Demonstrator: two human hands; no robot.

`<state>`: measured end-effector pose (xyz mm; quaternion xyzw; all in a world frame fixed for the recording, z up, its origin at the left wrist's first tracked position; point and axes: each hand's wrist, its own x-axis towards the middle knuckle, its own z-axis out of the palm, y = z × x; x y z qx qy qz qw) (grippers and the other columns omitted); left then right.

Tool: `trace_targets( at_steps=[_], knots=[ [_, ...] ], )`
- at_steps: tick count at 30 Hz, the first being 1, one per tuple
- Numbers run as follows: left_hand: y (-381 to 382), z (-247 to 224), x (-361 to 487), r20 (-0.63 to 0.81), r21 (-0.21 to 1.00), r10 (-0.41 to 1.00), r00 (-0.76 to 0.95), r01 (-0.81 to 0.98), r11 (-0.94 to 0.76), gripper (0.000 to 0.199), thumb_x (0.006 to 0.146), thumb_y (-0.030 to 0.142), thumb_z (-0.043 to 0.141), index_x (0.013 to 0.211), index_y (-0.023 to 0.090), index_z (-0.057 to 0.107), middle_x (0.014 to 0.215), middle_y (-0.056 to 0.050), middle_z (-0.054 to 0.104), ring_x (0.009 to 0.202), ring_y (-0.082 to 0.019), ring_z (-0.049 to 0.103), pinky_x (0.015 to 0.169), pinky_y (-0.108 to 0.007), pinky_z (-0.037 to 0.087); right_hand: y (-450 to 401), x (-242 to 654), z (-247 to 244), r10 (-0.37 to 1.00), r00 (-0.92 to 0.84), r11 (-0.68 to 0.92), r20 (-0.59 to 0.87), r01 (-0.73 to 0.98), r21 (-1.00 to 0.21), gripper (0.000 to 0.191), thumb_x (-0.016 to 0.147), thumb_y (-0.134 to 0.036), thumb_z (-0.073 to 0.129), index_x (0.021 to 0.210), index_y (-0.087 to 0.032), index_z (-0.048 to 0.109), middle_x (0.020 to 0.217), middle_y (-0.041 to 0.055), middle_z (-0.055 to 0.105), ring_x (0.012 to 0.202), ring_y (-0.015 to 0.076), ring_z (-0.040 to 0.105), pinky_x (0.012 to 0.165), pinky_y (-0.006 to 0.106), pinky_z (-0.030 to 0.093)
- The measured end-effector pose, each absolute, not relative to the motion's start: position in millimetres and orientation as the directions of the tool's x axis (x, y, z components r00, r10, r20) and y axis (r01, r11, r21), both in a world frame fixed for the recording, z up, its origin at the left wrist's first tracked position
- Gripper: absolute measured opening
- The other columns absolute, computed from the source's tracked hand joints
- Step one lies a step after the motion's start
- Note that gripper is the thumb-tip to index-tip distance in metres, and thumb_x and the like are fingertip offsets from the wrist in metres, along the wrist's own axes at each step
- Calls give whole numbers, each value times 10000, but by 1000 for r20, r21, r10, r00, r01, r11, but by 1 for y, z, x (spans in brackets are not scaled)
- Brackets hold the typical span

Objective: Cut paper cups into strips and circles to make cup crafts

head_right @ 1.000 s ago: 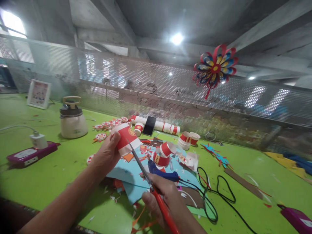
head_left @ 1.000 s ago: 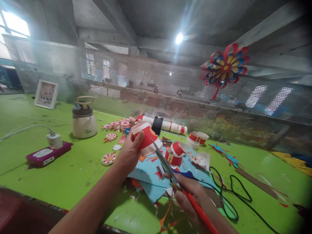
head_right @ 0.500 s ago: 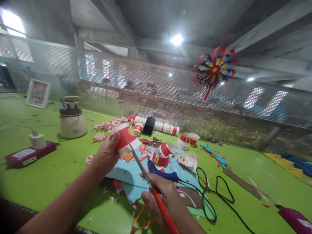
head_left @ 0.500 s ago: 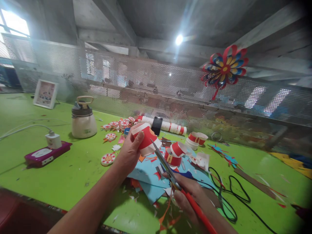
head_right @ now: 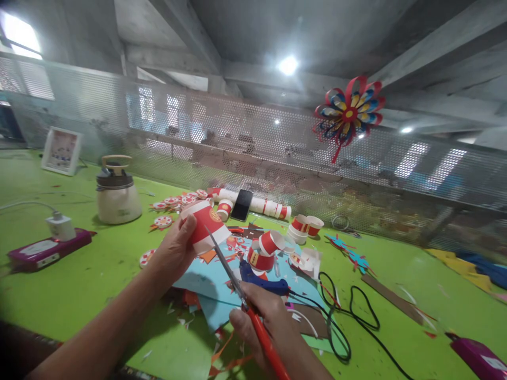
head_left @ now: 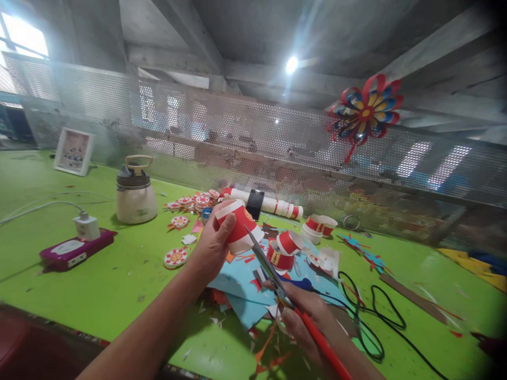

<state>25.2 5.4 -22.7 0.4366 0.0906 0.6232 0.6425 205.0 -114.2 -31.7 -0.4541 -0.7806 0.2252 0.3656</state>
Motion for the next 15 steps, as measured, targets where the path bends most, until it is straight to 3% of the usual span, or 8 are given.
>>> trace_targets(
  at_steps=[5, 10, 15],
  knots=[
    [4, -21, 25, 413, 667, 892, 182, -728, -161, 544, 762, 439, 707, 1209, 188, 523, 986, -97, 670, 910, -232, 648, 806, -341, 517, -117, 203, -30, 873, -317, 488, 372, 541, -685, 510, 930, -562, 364, 1167, -193, 625, 898, 66, 671, 743, 187, 598, 651, 267, 453],
    [3, -20, 26, 446, 658, 876, 182, -731, -183, 551, 766, 444, 703, 1217, 186, 519, 1002, -96, 668, 896, -222, 649, 799, -323, 513, -118, 204, -32, 900, -300, 435, 315, 578, -691, 521, 931, -559, 357, 1176, -169, 602, 799, 43, 639, 669, 163, 569, 605, 256, 434],
    [3, -21, 27, 427, 647, 885, 187, -747, -154, 539, 798, 435, 673, 1252, 207, 492, 1013, -85, 668, 876, -207, 651, 804, -322, 504, -117, 202, -36, 885, -299, 465, 356, 587, -663, 565, 930, -594, 312, 1143, -168, 617, 714, 26, 573, 635, 155, 533, 593, 254, 420]
  ],
)
